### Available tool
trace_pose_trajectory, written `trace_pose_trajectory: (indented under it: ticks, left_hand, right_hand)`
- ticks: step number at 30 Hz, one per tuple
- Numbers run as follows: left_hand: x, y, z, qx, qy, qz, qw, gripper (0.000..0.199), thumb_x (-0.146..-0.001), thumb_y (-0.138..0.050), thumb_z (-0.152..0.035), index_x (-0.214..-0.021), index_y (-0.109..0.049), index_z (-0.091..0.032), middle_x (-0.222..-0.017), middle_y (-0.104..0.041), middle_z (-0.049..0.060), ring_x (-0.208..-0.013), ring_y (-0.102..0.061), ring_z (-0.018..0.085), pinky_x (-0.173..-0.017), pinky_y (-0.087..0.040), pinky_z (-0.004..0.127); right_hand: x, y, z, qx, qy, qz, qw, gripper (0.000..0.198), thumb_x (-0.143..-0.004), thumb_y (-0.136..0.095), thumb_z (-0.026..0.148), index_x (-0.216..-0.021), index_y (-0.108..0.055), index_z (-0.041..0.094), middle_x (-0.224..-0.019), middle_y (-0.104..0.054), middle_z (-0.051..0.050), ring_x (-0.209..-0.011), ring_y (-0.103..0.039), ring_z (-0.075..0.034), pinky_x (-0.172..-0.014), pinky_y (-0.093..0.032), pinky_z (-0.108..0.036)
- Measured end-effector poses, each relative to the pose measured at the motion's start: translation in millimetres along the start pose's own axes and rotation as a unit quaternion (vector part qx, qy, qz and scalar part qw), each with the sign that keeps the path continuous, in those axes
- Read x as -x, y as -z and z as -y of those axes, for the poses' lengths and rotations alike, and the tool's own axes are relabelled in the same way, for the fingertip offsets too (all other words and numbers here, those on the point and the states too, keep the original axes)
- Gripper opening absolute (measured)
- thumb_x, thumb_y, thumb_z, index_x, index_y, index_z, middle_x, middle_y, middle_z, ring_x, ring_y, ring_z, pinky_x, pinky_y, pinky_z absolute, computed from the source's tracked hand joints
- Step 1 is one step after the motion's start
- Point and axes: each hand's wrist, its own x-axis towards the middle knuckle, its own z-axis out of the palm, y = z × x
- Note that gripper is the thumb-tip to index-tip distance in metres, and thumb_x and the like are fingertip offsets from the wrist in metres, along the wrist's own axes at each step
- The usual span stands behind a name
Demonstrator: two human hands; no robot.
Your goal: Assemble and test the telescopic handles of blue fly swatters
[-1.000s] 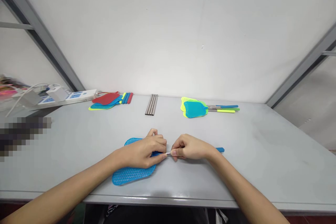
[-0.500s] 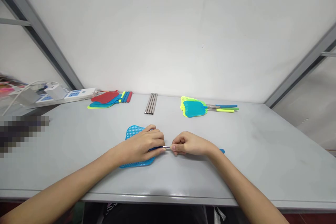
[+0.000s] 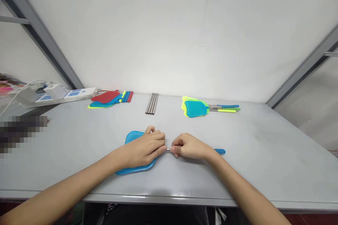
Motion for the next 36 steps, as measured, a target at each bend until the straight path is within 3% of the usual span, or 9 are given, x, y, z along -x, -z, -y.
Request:
trace_pose_trajectory:
  ticks: [9,19,24,36]
  left_hand:
    - [-3,2,-3,-0.027,-0.010,-0.027,0.999,0.022,-0.087,-0.040,-0.019,-0.067,-0.048,-0.015,-0.074,-0.050,0.001,-0.078,-0.042,0.016,-0.077,-0.023,0.035]
    - [-6,-10,-13,-0.138,-0.036,-0.061,0.988,0.017,-0.084,-0.041,-0.012,-0.069,-0.050,-0.014,-0.077,-0.050,0.002,-0.081,-0.042,0.018,-0.082,-0.020,0.038]
    - [-7,-16,-15,-0.128,-0.033,-0.059,0.989,0.014,-0.084,-0.040,-0.011,-0.080,-0.053,-0.015,-0.079,-0.050,0.003,-0.079,-0.042,0.018,-0.083,-0.021,0.037]
    - [-4,-6,-9,-0.039,-0.020,-0.030,0.999,0.028,-0.091,-0.032,-0.022,-0.075,-0.054,-0.015,-0.066,-0.053,0.000,-0.071,-0.046,0.015,-0.086,-0.022,0.039]
  right_hand:
    - [-2,-2,-1,-0.096,-0.018,-0.003,0.995,0.025,-0.076,-0.046,0.022,-0.053,-0.048,0.013,-0.041,-0.034,0.006,-0.039,-0.026,-0.005,-0.040,-0.019,-0.020]
    - [-5,-6,-9,-0.151,-0.009,0.017,0.988,0.023,-0.072,-0.043,0.018,-0.050,-0.046,0.014,-0.042,-0.036,0.006,-0.039,-0.028,-0.005,-0.041,-0.021,-0.021]
    - [-6,-6,-5,-0.153,-0.010,0.029,0.988,0.020,-0.071,-0.044,0.016,-0.052,-0.048,0.013,-0.041,-0.037,0.006,-0.039,-0.029,-0.005,-0.041,-0.021,-0.021]
    - [1,1,-3,-0.117,0.013,0.061,0.991,0.028,-0.084,-0.041,0.030,-0.066,-0.054,0.012,-0.051,-0.039,0.005,-0.046,-0.032,-0.006,-0.047,-0.027,-0.020]
